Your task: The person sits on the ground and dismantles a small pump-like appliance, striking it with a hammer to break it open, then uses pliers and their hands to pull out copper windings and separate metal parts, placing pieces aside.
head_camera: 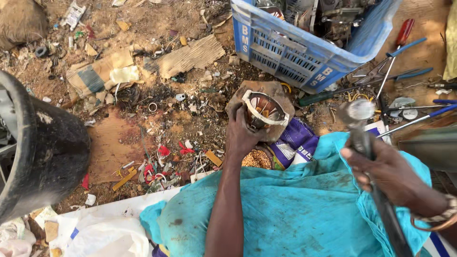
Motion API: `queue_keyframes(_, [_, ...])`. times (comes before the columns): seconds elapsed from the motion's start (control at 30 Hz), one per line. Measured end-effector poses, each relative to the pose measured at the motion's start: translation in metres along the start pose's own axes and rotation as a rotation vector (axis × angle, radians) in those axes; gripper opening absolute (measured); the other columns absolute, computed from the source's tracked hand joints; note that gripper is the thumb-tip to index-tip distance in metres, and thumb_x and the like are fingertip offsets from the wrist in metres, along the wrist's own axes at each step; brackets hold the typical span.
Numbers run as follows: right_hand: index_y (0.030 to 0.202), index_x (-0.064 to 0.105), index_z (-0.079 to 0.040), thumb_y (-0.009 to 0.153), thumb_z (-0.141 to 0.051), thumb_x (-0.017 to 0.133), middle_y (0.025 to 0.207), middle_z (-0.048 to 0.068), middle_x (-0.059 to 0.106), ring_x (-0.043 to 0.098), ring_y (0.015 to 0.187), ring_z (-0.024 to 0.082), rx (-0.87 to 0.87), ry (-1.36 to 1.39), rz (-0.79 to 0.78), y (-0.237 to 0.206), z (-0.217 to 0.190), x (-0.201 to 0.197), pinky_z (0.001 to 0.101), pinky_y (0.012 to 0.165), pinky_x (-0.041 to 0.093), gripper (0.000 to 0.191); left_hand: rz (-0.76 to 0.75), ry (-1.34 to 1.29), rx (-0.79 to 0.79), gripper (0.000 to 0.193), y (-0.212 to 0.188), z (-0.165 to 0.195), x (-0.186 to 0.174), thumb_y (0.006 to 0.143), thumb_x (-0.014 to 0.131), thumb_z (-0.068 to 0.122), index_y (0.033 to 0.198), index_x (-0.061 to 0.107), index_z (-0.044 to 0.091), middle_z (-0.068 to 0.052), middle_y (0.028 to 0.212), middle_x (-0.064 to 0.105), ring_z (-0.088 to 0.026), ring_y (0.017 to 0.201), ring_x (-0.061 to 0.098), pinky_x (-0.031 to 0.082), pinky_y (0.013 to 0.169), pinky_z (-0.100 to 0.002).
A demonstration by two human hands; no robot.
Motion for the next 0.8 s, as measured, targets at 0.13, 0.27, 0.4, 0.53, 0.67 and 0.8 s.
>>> queue_keyframes(0.13, [0.103, 0.05, -0.006, 0.097, -0.016, 0.064, 0.07, -0.005, 0.041, 0.038, 0.051, 0.006, 0.159, 0.613, -0.328, 0.034, 0.059, 0.059, 0.0233, 0.039, 0.033, 0.019, 0.049, 0.056, -0.023, 0.096, -0.008, -0.002, -0.005, 0.058, 0.096, 0.027, 0.138, 0.051, 0.001, -0.024, 0.146, 0.043, -0.042, 0.133, 0.051, 0.048, 0.109, -0.048])
queue_keyframes(0.27, [0.111, 0.055, -0.004, 0.099, -0.021, 0.063, 0.069, -0.003, 0.042, 0.039, 0.049, 0.005, 0.182, 0.982, -0.573, 0.077, 0.078, 0.097, 0.0202, 0.038, 0.034, 0.022, 0.076, 0.2, 0.022, 0.105, -0.016, -0.004, -0.018, 0.061, 0.098, 0.028, 0.151, 0.046, 0.012, -0.021, 0.151, 0.044, -0.041, 0.141, 0.041, 0.041, 0.115, -0.052])
queue_keyframes(0.4, [0.109, 0.054, -0.007, 0.099, -0.016, 0.062, 0.07, -0.003, 0.043, 0.042, 0.053, 0.006, 0.186, 0.73, -0.558, 0.099, 0.086, 0.119, 0.0216, 0.04, 0.035, 0.016, 0.012, 0.197, 0.014, 0.13, -0.015, -0.007, -0.026, 0.059, 0.099, 0.028, 0.159, 0.019, 0.008, -0.025, 0.156, 0.034, -0.043, 0.147, 0.03, 0.029, 0.121, -0.056])
queue_keyframes(0.53, [0.11, 0.05, -0.008, 0.099, -0.016, 0.06, 0.075, -0.002, 0.048, 0.048, 0.059, 0.008, 0.213, 0.674, -0.47, 0.09, 0.081, 0.119, 0.0244, 0.046, 0.042, 0.017, 0.023, -0.065, -0.113, 0.134, -0.015, -0.021, -0.033, 0.059, 0.098, 0.027, 0.162, 0.013, 0.011, -0.026, 0.164, 0.024, -0.042, 0.152, 0.023, 0.027, 0.123, -0.051])
queue_keyframes(0.67, [0.122, 0.053, -0.009, 0.096, -0.018, 0.051, 0.075, 0.002, 0.051, 0.055, 0.062, 0.012, 0.382, 0.578, -0.316, 0.063, 0.098, 0.109, 0.0319, 0.055, 0.053, 0.027, -0.102, -0.222, -0.248, 0.136, -0.016, -0.043, -0.02, 0.057, 0.098, 0.026, 0.163, 0.012, 0.014, -0.025, 0.163, 0.025, -0.041, 0.15, 0.03, 0.03, 0.125, -0.048])
queue_keyframes(0.8, [0.118, 0.059, -0.007, 0.095, -0.019, 0.062, 0.062, -0.005, 0.04, 0.04, 0.048, 0.006, 0.26, 0.635, -0.503, 0.056, 0.106, 0.123, 0.0247, 0.039, 0.036, 0.026, -0.147, -0.211, -0.334, 0.137, -0.018, -0.059, -0.013, 0.058, 0.098, 0.025, 0.163, 0.01, 0.017, -0.023, 0.162, 0.031, -0.041, 0.147, 0.035, 0.03, 0.121, -0.048])
Point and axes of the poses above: each hand's wrist, its own y-axis towards the middle knuckle, its own x-axis out of the palm, z = x × y, the point moved 7 cm from there along y, towards the middle knuckle
